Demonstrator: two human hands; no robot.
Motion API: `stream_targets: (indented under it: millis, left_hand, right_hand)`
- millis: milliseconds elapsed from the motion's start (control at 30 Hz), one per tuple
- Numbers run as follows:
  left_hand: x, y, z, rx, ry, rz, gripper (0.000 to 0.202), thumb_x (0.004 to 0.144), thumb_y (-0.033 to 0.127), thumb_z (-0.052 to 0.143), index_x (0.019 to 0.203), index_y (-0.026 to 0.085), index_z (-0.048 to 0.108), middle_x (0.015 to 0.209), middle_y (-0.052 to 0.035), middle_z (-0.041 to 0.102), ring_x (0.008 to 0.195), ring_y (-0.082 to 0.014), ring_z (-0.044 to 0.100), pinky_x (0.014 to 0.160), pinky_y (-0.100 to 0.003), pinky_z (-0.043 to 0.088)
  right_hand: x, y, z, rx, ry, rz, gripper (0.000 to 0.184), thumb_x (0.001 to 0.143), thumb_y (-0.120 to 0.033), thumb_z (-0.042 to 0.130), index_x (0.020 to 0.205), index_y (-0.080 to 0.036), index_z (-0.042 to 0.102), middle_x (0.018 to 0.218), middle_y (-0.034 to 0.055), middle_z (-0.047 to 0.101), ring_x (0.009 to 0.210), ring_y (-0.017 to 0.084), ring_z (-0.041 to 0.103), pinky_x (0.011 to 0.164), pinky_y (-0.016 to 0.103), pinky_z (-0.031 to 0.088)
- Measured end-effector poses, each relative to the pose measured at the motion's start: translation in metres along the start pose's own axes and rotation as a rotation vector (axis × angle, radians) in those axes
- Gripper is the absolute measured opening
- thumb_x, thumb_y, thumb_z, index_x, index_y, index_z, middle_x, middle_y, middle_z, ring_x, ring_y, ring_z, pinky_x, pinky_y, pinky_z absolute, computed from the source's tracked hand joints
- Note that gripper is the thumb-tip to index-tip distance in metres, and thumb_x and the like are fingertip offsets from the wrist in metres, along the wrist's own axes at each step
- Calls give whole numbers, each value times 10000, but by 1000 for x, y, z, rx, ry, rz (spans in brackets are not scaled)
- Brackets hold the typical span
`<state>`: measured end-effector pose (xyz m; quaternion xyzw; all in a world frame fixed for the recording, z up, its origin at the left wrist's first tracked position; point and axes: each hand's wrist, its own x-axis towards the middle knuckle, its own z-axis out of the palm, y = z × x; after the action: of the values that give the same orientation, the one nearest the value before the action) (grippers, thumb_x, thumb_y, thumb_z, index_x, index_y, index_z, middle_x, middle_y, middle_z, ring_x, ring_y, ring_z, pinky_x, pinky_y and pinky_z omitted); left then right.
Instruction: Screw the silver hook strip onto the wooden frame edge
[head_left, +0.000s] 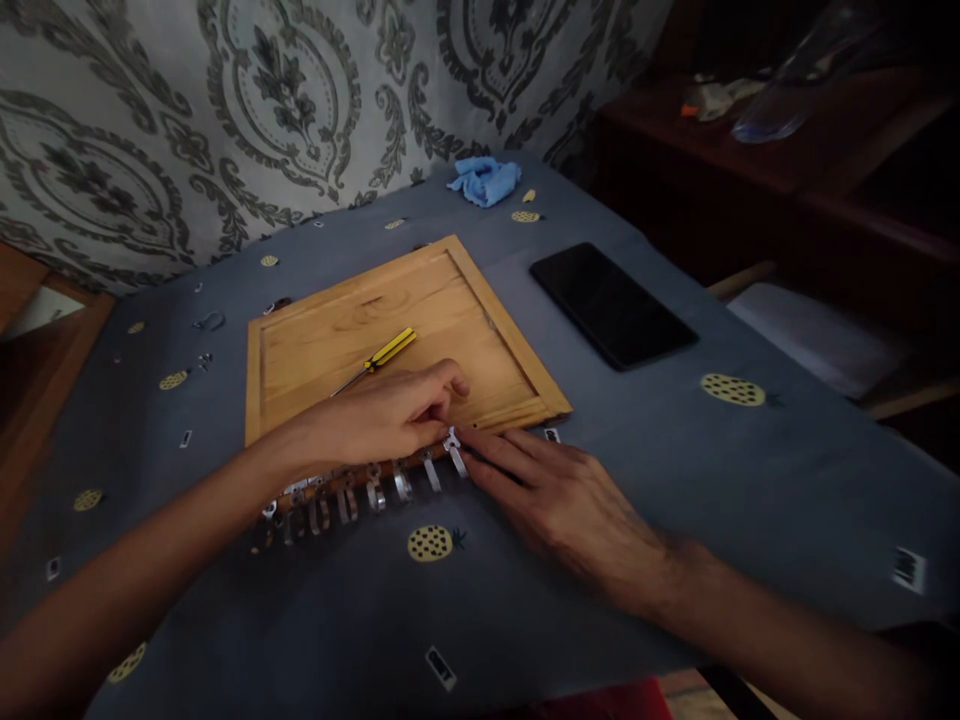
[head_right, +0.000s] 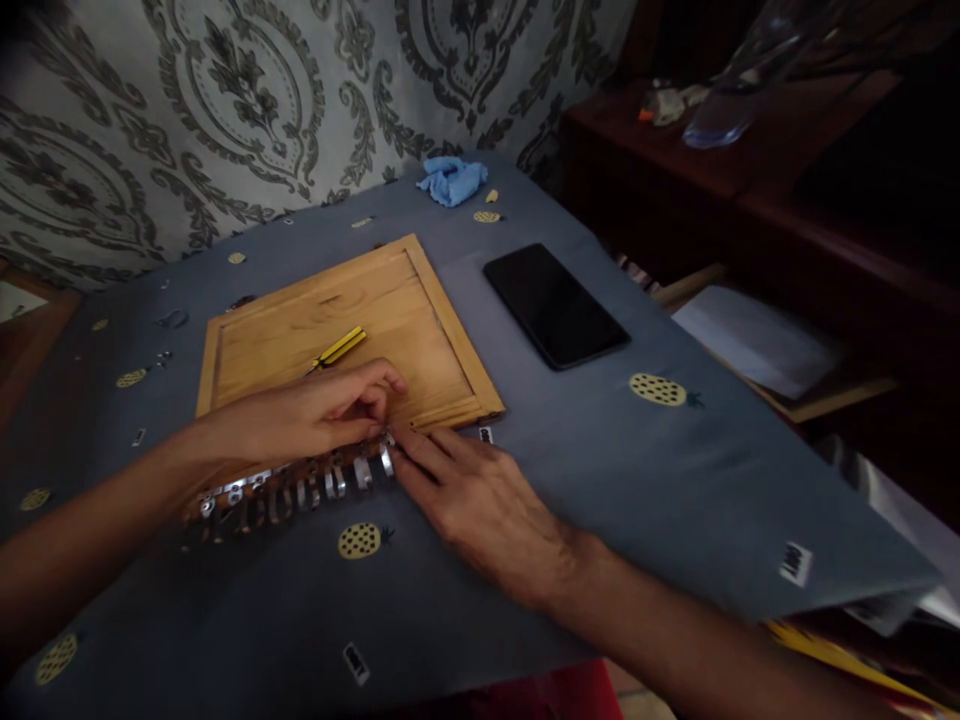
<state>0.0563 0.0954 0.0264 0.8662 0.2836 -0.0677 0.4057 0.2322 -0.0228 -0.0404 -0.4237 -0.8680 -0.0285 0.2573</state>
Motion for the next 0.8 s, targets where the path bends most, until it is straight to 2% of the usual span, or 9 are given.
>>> stream_targets:
  millis: [233, 367, 800]
  left_hand:
    - [3, 7, -6, 3, -79, -12, 196, 835, 137, 455, 1023, 192, 450, 749, 38, 524, 670, -118, 487, 595, -235, 341]
    - [5, 5, -7, -65, -109, -32, 231, 837, 148, 465, 1065, 186, 447, 741, 41, 521, 664, -114, 487, 588, -233, 338]
    - [9, 5, -7, -126, -127, -72, 273, 814, 178, 486, 1084, 162, 447, 734, 31, 548, 665, -124, 527, 560, -236, 341]
  right_hand:
    - [-1, 0, -1, -1, 2, 1, 322, 865, -23, 457, 1100, -120, 654, 1215, 101, 677, 860, 206, 661, 632, 328, 596]
    - [-1, -1, -1, 21, 5, -1, 309, 859, -24, 481, 1106, -107, 646, 1218, 105, 674, 868, 219, 664, 649, 346, 603]
    - [0, 0, -2, -3, -2, -5, 294, 859, -35, 498, 1094, -116, 655, 1247, 111, 661, 872, 212, 664, 640, 337, 599]
